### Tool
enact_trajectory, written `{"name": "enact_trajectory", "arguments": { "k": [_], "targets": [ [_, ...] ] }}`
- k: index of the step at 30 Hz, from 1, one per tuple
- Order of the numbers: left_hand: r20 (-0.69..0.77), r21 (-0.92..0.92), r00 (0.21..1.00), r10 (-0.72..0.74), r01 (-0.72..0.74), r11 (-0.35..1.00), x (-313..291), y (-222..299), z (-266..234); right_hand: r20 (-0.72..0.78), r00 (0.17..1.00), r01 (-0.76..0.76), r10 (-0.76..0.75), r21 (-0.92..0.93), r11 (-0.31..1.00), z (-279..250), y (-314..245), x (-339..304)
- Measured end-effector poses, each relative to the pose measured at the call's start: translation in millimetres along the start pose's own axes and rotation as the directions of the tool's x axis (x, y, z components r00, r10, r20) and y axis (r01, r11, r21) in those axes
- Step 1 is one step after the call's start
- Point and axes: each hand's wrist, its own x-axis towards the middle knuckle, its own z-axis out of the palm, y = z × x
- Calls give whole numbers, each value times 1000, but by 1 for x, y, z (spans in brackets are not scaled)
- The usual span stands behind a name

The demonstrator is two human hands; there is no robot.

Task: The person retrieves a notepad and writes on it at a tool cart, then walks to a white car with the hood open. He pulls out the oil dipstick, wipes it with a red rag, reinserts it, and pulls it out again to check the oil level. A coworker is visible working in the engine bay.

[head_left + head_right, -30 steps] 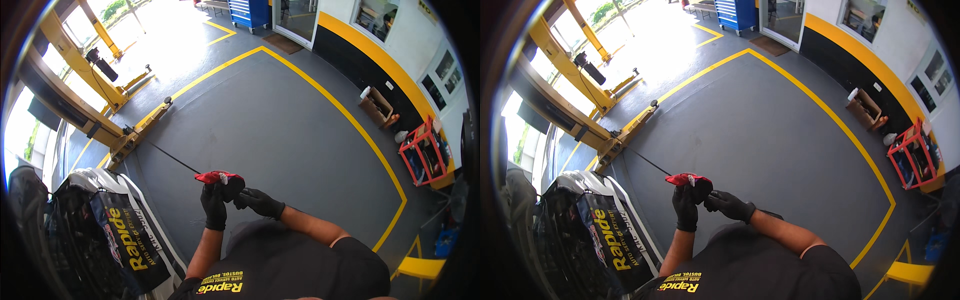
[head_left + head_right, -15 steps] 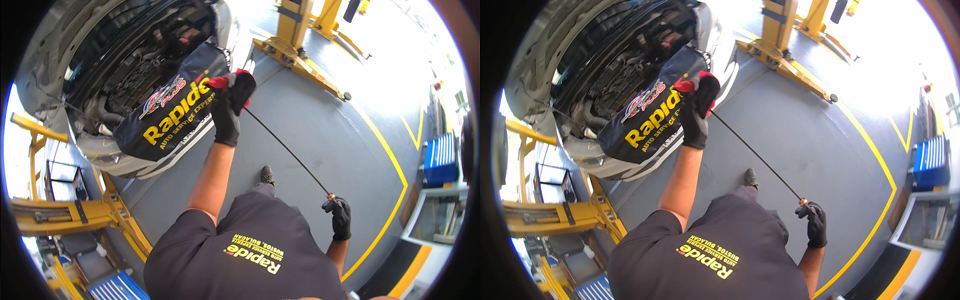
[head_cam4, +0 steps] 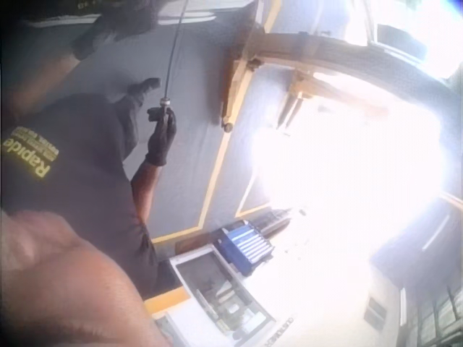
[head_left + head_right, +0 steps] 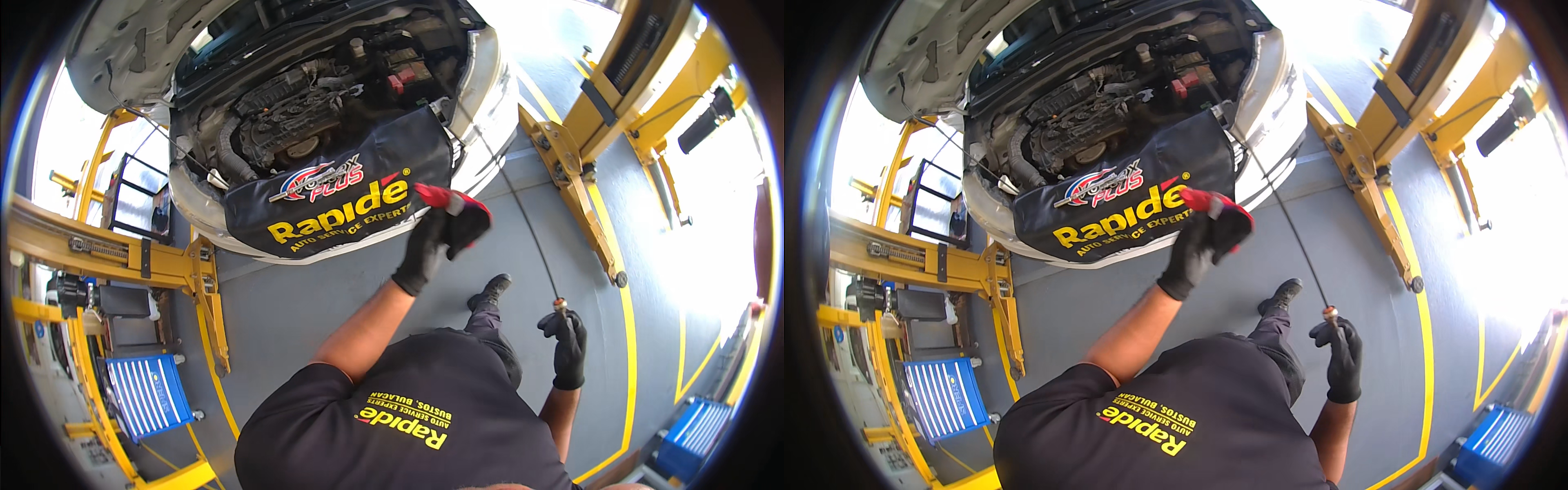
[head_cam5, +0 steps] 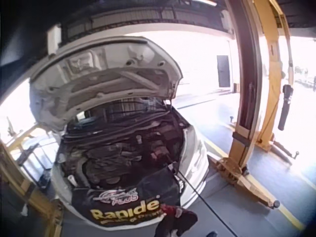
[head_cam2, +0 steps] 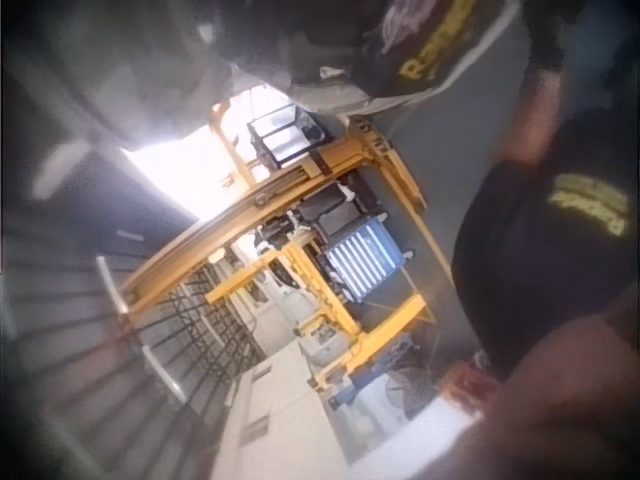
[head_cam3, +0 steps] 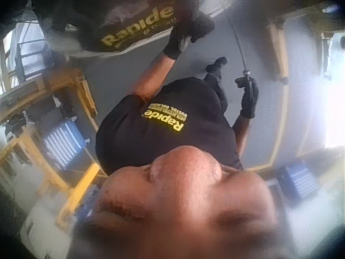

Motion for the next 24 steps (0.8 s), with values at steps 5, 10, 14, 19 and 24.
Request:
{"name": "enact_trajectory", "arguments": {
  "k": [5, 10, 14, 19, 24],
  "targets": [
    [334, -452, 936, -108, 259, 854, 63, -66, 65, 433, 897, -167, 87, 149, 975, 10, 30, 143],
    [50, -643, 996, -76, 91, 760, 151, -50, 68, 617, 774, -285, 142, 140, 948, 19, 14, 264],
    [-138, -532, 985, 103, -162, 831, 186, -53, 11, 665, 744, -225, 62, 162, 961, 46, 3, 347],
    [-358, -341, 924, 133, -261, 903, 225, -18, -1, 752, 656, -48, 58, -34, 998, 106, 4, 434],
    [-136, -503, 916, 376, -391, 771, 297, 34, -115, 785, 612, 58, 92, -161, 985, 149, 8, 499]
  ]
}}
